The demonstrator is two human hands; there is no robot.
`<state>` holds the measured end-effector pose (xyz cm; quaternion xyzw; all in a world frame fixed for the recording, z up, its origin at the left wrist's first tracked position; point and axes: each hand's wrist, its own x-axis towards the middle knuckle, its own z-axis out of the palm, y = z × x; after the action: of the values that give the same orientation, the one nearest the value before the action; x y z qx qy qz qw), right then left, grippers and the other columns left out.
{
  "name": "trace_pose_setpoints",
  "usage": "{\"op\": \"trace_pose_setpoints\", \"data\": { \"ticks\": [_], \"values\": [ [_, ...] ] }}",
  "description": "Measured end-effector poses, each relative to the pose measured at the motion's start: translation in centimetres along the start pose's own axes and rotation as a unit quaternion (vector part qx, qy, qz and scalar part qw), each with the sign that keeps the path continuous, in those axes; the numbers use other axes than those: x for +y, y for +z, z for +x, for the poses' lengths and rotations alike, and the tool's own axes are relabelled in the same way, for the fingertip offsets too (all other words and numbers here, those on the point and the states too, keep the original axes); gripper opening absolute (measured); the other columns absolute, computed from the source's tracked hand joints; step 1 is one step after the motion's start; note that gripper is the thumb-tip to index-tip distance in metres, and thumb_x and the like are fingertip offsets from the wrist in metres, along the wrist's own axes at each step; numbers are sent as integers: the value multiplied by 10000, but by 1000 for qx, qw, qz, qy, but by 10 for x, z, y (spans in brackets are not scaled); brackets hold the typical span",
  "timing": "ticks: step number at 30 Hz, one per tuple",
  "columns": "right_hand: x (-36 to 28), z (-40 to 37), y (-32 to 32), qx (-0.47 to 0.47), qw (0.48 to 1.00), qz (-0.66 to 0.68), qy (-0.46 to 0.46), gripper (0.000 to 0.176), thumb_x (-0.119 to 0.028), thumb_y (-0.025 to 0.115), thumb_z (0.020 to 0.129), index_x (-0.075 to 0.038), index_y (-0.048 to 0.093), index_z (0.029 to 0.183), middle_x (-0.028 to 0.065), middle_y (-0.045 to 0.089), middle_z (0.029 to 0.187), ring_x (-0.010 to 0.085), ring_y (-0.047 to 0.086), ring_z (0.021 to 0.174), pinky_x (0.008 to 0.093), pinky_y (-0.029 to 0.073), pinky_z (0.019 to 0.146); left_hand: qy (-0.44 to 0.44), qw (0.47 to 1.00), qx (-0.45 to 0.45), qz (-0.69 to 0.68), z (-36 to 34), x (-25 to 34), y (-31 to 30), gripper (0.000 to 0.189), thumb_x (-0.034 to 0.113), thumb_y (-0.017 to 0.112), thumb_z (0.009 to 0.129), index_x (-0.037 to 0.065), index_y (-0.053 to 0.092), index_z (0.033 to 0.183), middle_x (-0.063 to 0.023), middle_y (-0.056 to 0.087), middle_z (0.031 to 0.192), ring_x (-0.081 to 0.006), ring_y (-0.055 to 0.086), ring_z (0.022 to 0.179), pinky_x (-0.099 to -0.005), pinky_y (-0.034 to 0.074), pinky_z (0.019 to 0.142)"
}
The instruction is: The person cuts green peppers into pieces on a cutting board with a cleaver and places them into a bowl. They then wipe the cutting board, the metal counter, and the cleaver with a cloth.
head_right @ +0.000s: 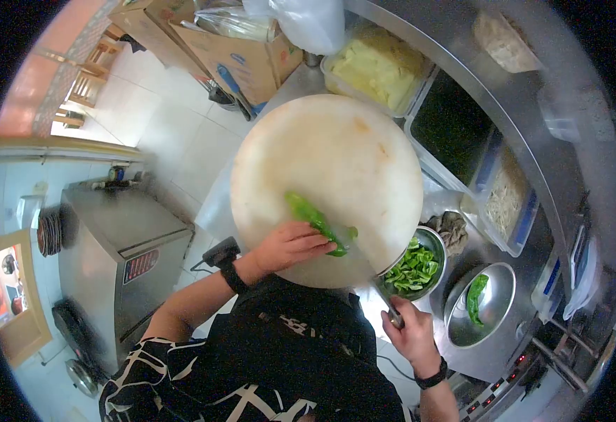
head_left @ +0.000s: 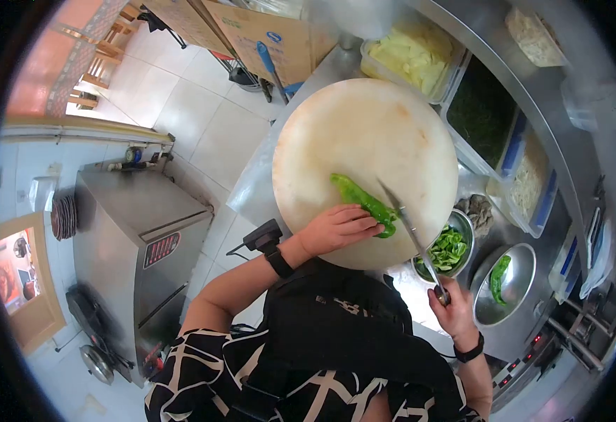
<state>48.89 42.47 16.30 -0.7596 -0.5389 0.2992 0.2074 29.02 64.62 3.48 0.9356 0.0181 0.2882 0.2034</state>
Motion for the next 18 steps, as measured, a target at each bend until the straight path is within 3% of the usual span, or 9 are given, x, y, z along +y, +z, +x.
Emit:
{"op": "trace_pose_setpoints", "data": {
  "ticks": [2, 8, 13, 18],
  "values": [
    [-2, 8, -3, 8, 999, -1, -38, 264, -45, 686, 750, -16, 564, 983, 114, 577, 649, 241, 588, 540, 320, 459, 504, 15, 1000, 18, 17, 0, -1, 0, 353, 101, 589, 749, 144, 631, 1097, 6, 549, 1128, -195, 519, 1047, -322, 453, 911],
    [9, 18, -13, -99, 990, -61, -73, 315, -80, 707, 728, -30, 559, 1001, 147, 623, 757, 301, 631, 630, 353, 496, 548, 5, 999, 26, -25, -9, -7, 1, 317, 103, 595, 730, 159, 661, 1035, 27, 564, 1079, -202, 529, 1026, -333, 453, 915],
    [2, 39, -3, -91, 991, -57, -79, 299, -103, 706, 728, -34, 553, 976, 146, 629, 782, 298, 631, 635, 354, 502, 547, 2, 998, 47, -31, -3, -8, -4, 287, 106, 576, 735, 147, 662, 1006, 21, 567, 1071, -196, 529, 1041, -334, 438, 935],
    [-1, 63, 13, -81, 994, -29, -66, 276, -125, 699, 736, -31, 560, 955, 149, 631, 796, 295, 633, 645, 364, 509, 556, -18, 999, -1, -31, -5, -8, -5, 345, 111, 551, 744, 124, 630, 1079, 14, 557, 1124, -179, 510, 1089, -329, 412, 963]
  ]
}}
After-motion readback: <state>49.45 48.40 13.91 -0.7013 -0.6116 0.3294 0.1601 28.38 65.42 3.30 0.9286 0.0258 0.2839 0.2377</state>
